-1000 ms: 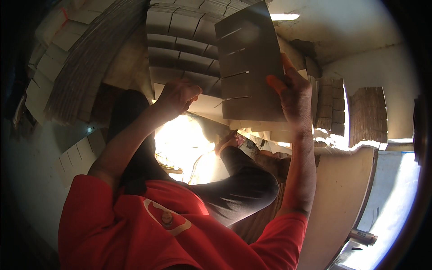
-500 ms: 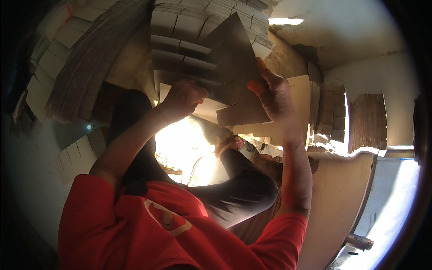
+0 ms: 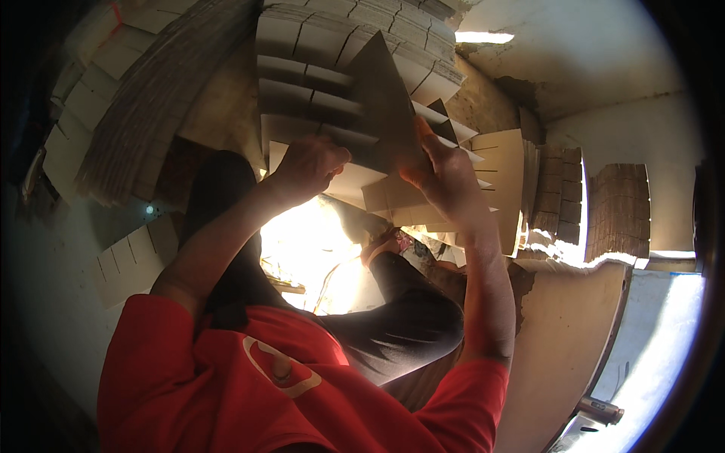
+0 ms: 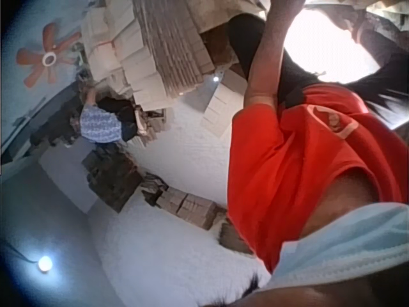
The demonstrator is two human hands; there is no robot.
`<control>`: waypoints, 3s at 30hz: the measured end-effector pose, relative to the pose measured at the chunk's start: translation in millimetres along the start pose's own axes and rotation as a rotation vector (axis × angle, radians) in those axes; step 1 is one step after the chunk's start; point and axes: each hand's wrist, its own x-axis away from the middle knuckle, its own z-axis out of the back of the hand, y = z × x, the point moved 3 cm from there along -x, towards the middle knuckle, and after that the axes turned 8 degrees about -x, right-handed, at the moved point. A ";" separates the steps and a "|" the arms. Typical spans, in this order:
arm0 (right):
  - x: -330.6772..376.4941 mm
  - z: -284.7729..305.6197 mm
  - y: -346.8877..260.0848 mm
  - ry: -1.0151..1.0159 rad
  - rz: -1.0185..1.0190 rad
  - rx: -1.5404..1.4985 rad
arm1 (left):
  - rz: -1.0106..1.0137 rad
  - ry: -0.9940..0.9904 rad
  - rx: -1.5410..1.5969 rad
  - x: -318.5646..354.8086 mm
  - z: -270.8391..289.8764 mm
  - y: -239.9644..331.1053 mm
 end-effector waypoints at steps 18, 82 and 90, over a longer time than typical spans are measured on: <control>84.8 57.6 119.1 0.735 -0.116 0.783 | -0.032 0.042 0.023 -6.0 16.1 18.4; -60.6 -55.6 -47.0 -0.162 0.071 0.001 | 0.263 0.103 0.250 32.4 19.8 -31.9; -56.9 -57.7 -45.9 -0.180 0.136 0.081 | 0.273 0.071 0.273 29.4 18.0 -32.4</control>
